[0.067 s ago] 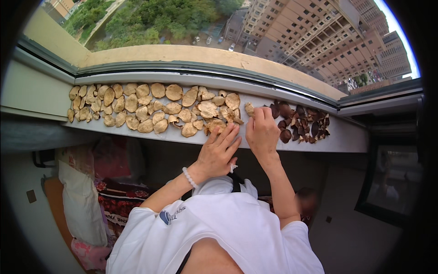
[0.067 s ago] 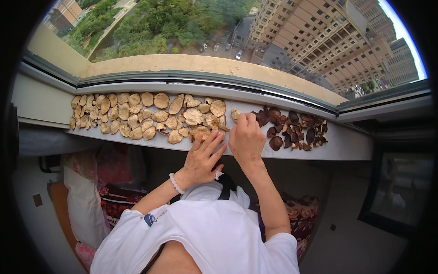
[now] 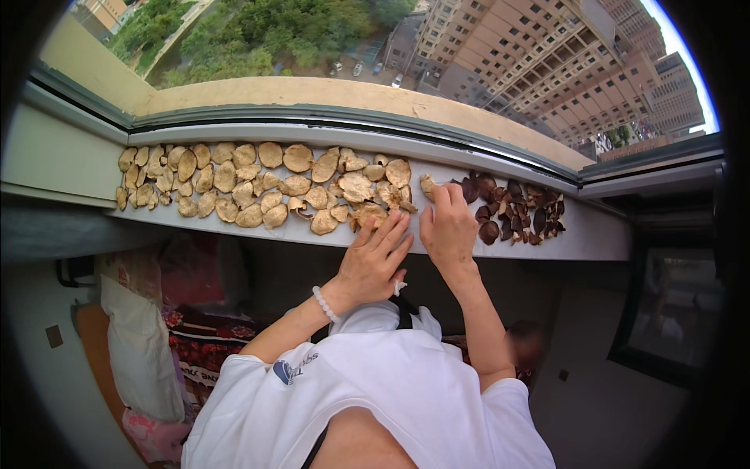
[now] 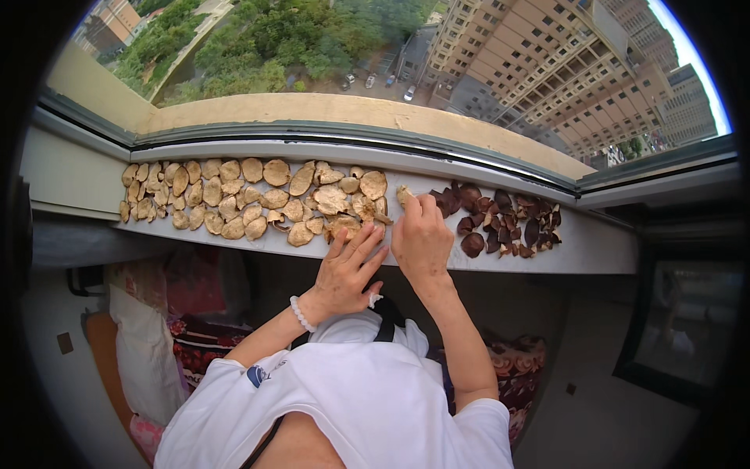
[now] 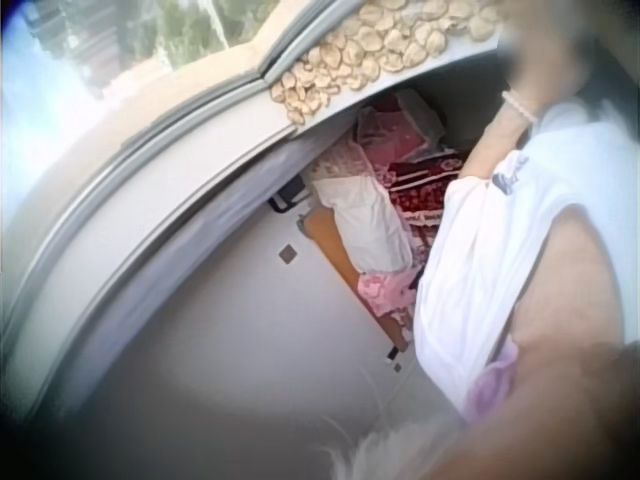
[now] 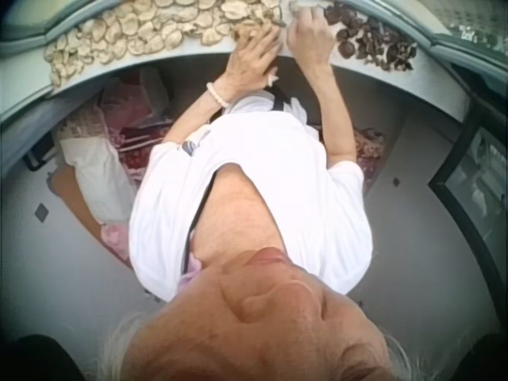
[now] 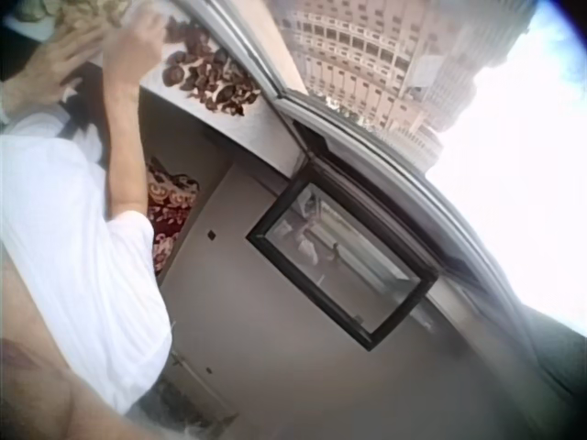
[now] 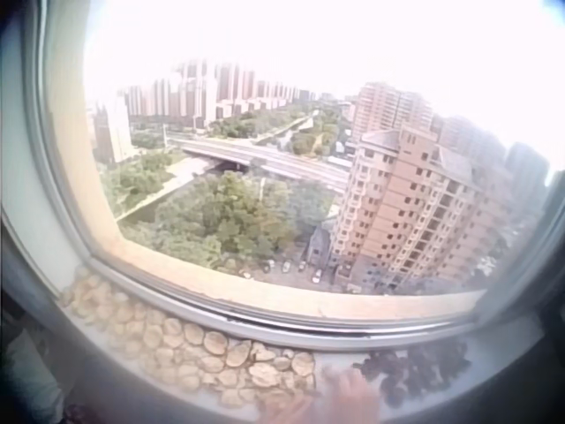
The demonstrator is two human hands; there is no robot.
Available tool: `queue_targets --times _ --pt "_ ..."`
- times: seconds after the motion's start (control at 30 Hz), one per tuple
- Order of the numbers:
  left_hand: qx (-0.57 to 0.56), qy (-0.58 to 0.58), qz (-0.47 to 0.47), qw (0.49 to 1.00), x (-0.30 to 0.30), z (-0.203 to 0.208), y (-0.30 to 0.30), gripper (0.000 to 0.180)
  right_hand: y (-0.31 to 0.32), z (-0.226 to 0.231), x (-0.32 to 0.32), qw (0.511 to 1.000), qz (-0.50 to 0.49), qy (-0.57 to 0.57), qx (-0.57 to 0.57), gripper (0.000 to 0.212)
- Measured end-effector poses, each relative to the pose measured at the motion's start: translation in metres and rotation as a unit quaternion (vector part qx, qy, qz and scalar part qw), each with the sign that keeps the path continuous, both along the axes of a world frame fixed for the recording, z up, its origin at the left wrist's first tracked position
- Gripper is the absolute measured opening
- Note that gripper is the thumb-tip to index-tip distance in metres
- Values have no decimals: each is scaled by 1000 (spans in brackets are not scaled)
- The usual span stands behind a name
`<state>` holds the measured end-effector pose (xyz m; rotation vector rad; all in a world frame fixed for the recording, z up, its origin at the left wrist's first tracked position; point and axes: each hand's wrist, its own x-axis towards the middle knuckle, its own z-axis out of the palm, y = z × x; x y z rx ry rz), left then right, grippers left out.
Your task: The person arranges dried mushroom slices on a windowsill, moving them from a pile on the right to a single layer on the left. They handle the slices one at a time, spreading them out evenly. The person then closes the window and walks away.
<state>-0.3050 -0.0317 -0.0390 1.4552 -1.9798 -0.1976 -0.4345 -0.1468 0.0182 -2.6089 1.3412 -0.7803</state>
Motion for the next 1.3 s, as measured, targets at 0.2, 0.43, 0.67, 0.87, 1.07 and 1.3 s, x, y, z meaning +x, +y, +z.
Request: queue_targets --times 0.2,0.43,0.67,0.87,1.07,1.3 --pt "-2 -6 -5 1000 0 1 -1 61 -21 -24 -6 998 22 -64 15 13" --pt "10 3 1 1000 1 3 -1 61 -25 -23 -8 979 54 -196 27 10" --pt "-2 -4 -3 1000 0 2 1 59 -25 -1 -61 991 -130 19 -19 16" --pt "-5 -11 -9 1000 1 1 1 61 -18 -4 -45 987 -128 92 -39 27" --pt "-10 0 -6 1000 0 1 0 62 -30 -26 -49 984 -89 120 -97 19" --pt "-10 0 -2 1000 1 1 2 61 -19 -9 -46 989 -67 -116 56 14"
